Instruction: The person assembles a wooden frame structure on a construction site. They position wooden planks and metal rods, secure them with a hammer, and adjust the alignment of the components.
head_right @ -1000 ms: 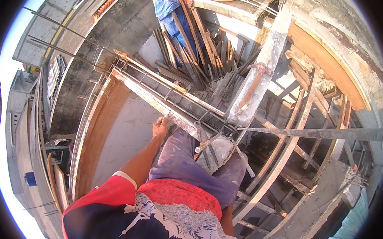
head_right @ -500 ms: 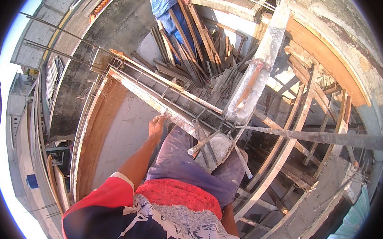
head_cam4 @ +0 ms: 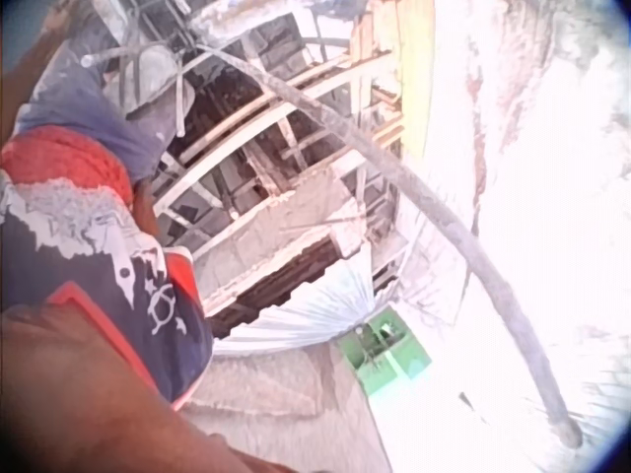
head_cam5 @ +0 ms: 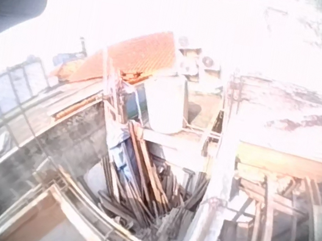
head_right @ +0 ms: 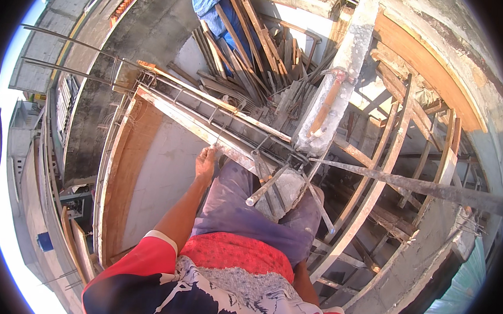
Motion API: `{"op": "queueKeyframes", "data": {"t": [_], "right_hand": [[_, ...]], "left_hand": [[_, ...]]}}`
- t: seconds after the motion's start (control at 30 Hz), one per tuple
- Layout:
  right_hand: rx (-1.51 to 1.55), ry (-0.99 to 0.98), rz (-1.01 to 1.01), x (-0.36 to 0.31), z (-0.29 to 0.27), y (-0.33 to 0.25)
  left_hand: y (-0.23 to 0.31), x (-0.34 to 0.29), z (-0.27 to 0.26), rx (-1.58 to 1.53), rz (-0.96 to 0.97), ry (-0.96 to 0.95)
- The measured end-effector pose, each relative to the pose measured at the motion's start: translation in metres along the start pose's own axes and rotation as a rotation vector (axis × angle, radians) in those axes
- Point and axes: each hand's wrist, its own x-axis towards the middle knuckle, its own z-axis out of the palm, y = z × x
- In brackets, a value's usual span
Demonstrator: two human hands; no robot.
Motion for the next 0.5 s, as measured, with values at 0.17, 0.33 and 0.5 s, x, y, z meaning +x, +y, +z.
{"op": "queueKeyframes", "data": {"t": [0.17, 0.33, 0.5], "right_hand": [[-0.003, -0.009, 0.0, -0.003, 0.002, -0.002], [-0.003, -0.006, 0.007, -0.004, 0.0, -0.003], [-0.01, -0.011, -0.003, 0.001, -0.002, -0.004]], "left_hand": [[0.003, -0.002, -0.005, -0.012, 0.016, -0.018], [-0.002, 0.002, -0.002, -0.024, 0.021, -0.046], [0.003, -0.002, 0.001, -0.006, -0.002, -0.027]]}}
